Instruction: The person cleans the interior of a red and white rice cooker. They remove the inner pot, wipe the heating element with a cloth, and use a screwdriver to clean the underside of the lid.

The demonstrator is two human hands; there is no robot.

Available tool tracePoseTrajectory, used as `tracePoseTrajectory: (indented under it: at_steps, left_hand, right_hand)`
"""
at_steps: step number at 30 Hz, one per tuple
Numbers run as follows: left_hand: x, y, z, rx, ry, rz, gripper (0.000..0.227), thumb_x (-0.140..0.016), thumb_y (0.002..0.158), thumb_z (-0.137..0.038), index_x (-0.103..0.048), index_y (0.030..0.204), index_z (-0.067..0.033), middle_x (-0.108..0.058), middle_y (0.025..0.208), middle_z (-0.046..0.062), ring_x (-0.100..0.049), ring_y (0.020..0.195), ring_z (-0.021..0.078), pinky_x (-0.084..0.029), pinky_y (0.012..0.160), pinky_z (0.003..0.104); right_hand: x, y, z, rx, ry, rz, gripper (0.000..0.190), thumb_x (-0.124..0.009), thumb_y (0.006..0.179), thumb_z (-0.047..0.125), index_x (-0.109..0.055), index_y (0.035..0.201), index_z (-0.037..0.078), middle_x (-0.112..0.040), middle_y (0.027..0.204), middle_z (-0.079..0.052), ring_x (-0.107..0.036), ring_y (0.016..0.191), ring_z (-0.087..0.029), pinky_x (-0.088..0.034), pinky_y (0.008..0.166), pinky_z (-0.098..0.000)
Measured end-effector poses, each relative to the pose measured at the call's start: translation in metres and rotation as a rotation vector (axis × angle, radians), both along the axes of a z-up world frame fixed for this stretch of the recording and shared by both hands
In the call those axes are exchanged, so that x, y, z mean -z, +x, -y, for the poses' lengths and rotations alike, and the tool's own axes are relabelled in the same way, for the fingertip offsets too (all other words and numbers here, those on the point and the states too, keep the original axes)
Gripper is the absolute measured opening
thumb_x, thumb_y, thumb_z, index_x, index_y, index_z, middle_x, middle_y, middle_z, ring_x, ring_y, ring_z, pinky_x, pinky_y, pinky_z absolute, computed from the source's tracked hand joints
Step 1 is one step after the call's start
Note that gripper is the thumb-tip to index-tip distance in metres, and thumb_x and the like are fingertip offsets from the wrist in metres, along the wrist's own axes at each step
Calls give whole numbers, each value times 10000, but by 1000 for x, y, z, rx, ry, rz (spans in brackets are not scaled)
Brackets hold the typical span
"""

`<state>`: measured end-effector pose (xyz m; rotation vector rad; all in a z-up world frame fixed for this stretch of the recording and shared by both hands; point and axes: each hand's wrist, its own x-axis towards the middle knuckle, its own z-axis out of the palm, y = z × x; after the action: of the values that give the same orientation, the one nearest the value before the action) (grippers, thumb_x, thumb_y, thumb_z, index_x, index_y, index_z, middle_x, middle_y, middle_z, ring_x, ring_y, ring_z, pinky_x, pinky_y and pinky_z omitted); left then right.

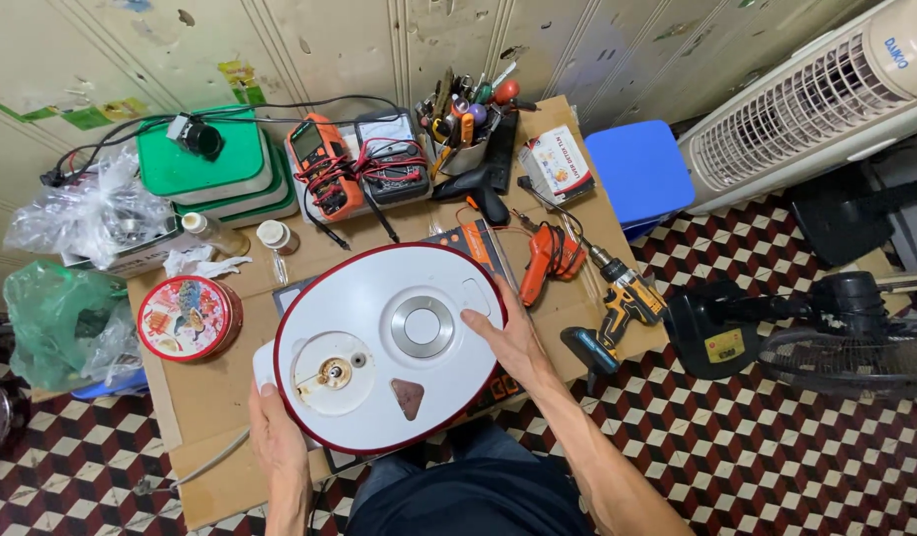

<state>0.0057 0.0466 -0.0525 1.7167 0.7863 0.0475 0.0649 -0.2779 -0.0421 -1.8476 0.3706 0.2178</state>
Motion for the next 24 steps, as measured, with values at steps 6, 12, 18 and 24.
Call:
tracePoseTrajectory:
  at_steps: [6,12,18,24]
  left_hand:
    - [-3,7,3,-25,37,-67,555,-356,1058,-368,-495,1511,-78,-646,1347,139,-602,1207,235,-437,1031,354]
    - [-10,1,1,11,135,-68,594,-369,1067,-404,-439,1518,-24,-548,1462,176,-534,1303,257,-387,1078,364]
    - [-26,-1,12,24,61,-9,607,-363,1056,-409,-415,1530,-34,-557,1447,180,-553,1275,262,-407,1056,357]
    - [-24,-1,11,12,-19,-9,594,-357,1051,-395,-427,1533,-55,-607,1382,156,-585,1229,249,-429,1037,353]
  right_hand:
    - [8,2,1,12,49,78,1101,-772,807,525,-227,1578,-41,-344,1596,-263,-336,1488,-324,-293,1193,-403]
    - [-34,-7,-8,-162,-401,175,838,-678,918,418,-339,1555,-8,-246,1646,-270,-262,1513,-376,-249,1203,-455]
    - [-29,-26,-13,-424,-773,509,612,-562,1029,284,-379,1528,-20,-348,1630,-196,-260,1541,-361,-172,1260,-503]
    - [-28,-47,-24,-445,-731,523,561,-521,1039,275,-418,1523,10,-391,1622,-179,-312,1536,-324,-201,1263,-476]
